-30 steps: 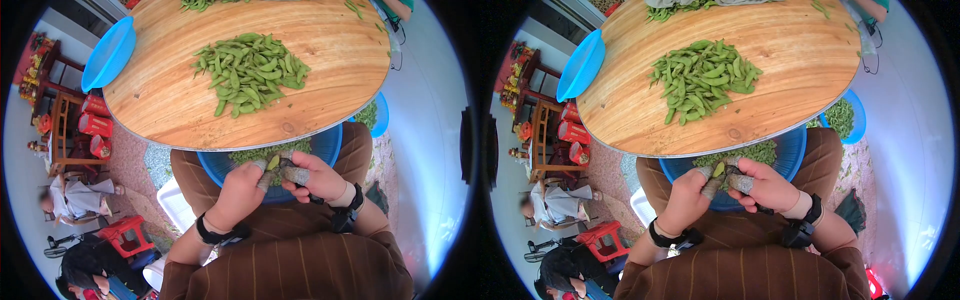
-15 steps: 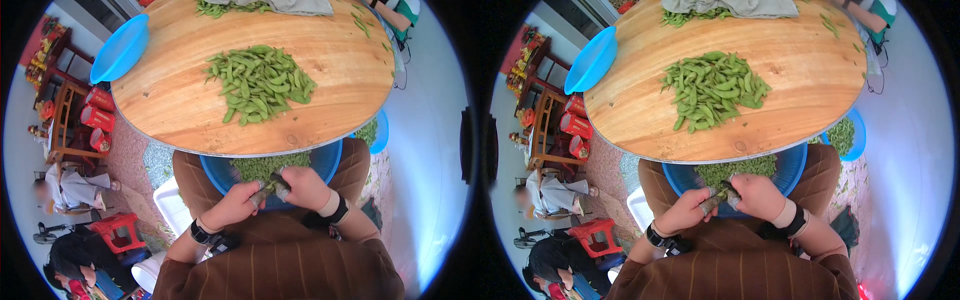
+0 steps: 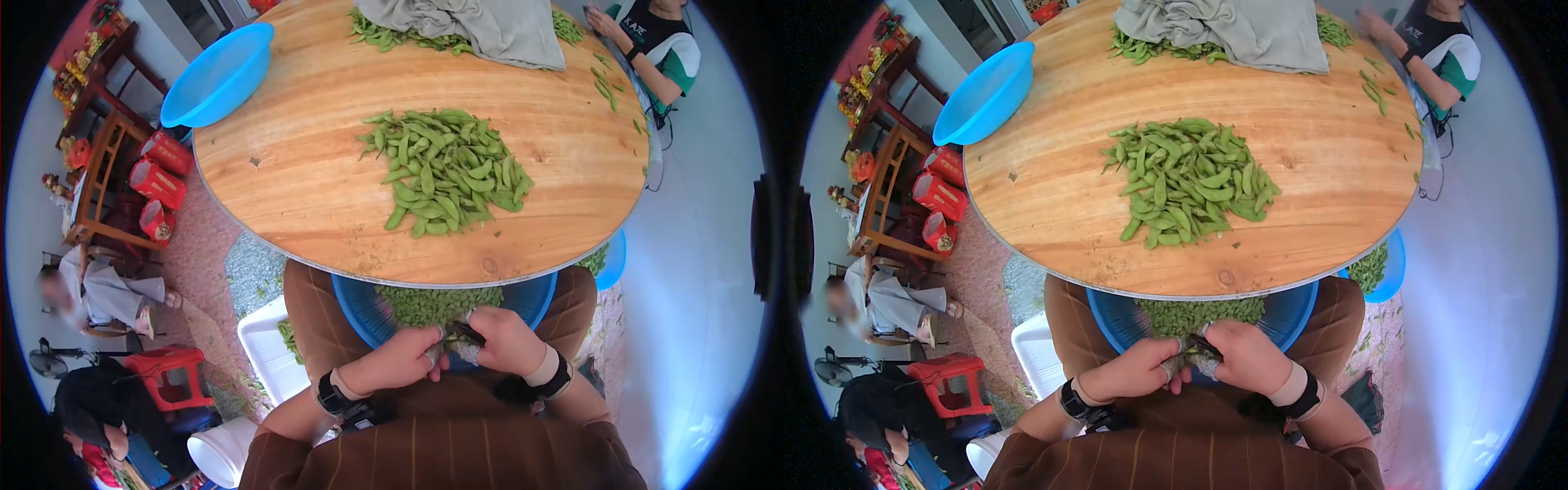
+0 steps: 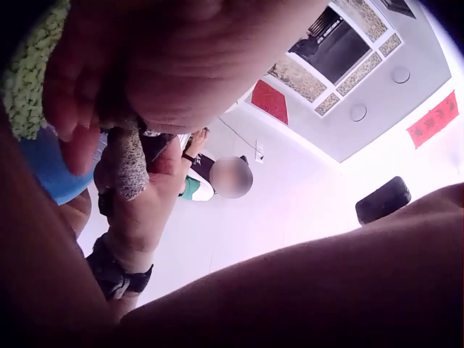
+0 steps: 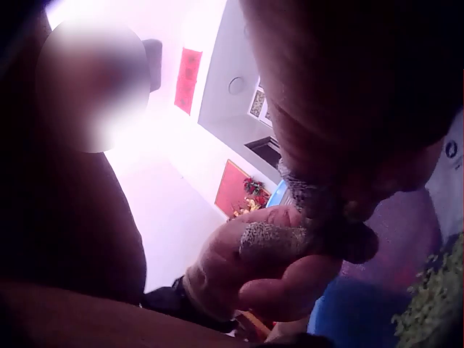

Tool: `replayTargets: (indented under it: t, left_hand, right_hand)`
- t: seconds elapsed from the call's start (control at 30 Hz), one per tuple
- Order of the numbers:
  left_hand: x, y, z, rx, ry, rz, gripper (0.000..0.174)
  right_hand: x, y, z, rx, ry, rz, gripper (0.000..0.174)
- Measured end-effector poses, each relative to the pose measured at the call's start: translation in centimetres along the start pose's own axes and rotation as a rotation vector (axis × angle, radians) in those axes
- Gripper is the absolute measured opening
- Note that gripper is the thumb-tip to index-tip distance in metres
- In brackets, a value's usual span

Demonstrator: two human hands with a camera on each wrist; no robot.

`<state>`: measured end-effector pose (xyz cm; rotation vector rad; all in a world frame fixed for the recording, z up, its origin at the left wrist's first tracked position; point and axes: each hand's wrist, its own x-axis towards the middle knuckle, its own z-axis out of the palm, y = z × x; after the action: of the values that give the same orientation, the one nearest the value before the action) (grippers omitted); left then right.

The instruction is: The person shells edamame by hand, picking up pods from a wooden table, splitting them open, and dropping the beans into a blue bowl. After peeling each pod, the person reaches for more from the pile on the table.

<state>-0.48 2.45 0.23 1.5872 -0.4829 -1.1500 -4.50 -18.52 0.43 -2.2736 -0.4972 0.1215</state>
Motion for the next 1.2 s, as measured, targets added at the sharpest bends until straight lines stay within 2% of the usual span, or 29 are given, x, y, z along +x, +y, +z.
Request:
replayTargets:
  t: [0.03,0.37,0.43,0.47,0.53,0.57,0.63,0.67,0.7,0.73,0.77,0.8,0.87,0.9,0.97,1.0,1.1,1.13,1.2]
  left_hand:
    - [-0.1,0.0,-0.2,-0.104,-0.097,-0.074,0.032]
    - [-0.1,-1.9,-0.2,-0.375,-0.201,0.036,0.03]
    - [0.0,-2.0,-0.1,-0.249,-0.099,-0.031,0.029]
    - [0.0,-2.0,-0.3,-0.248,-0.11,-0.027,0.029]
    - [-0.6,-2.0,-0.9,-0.009,-0.022,0.051,0.032]
    - [-1.2,-2.1,-1.3,-0.013,-0.024,0.053,0.032]
    - [-3.2,-2.3,-2.5,0.123,0.196,0.141,0.037]
    - [-5.6,-3.0,-3.5,0.047,0.385,0.102,0.042]
    - [-6.9,-3.5,-4.4,0.079,0.477,0.1,0.048]
    - [-8.3,-4.1,-5.0,0.124,0.583,0.051,0.049]
    - [-9.7,-4.6,-5.6,0.17,0.691,0.002,0.05]
    - [-11.0,-5.3,-6.3,0.174,0.7,0.0,0.05]
    - [-13.0,-6.5,-7.1,0.627,0.93,-0.171,0.047]
    - [-13.4,-6.5,-6.7,0.63,0.943,-0.175,0.047]
    - [-13.8,-6.0,-6.0,0.987,1.166,-0.314,0.048]
    - [-13.8,-5.7,-6.0,0.987,1.173,-0.316,0.048]
    - [-12.6,-4.3,-6.2,0.855,1.221,-0.07,0.047]
    - [-11.7,-3.1,-6.1,0.852,1.218,-0.073,0.047]
    - [-9.5,0.0,-5.7,0.591,1.001,0.131,0.042]
  right_hand:
    - [0.0,-0.2,-0.3,0.024,-0.033,0.001,0.022]
    - [0.5,-0.7,-0.4,0.006,-0.064,0.013,0.022]
    - [0.4,-1.0,0.4,-0.056,-0.035,0.052,0.022]
    - [0.3,-1.1,0.6,-0.109,-0.012,0.081,0.021]
    - [0.3,-1.9,0.1,-0.178,-0.014,0.095,0.02]
    - [0.3,-2.5,-0.3,-0.24,-0.017,0.099,0.019]
    - [0.8,-3.2,-1.8,-0.198,0.03,0.063,0.018]
    - [1.4,-3.8,-2.7,-0.15,0.08,0.026,0.017]
    - [2.2,-4.9,-3.5,-0.175,0.202,0.062,0.015]
    - [3.2,-5.2,-3.8,-0.17,0.201,0.06,0.015]
    - [4.2,-5.3,-4.0,-0.244,0.345,0.068,0.017]
    - [5.2,-5.4,-4.3,-0.316,0.49,0.071,0.019]
    - [7.6,-4.3,-4.2,-0.37,0.542,0.058,0.022]
    - [8.5,-3.7,-3.9,-0.434,0.597,0.055,0.026]
    - [8.9,-2.7,-3.6,-0.431,0.589,0.054,0.028]
    - [9.1,-2.4,-3.6,-0.437,0.577,0.064,0.031]
    - [8.5,-2.6,-4.0,-0.346,0.607,0.084,0.03]
    - [8.2,-2.3,-4.1,-0.347,0.603,0.087,0.03]
    - [7.6,-1.8,-4.5,-0.392,0.61,0.011,0.03]
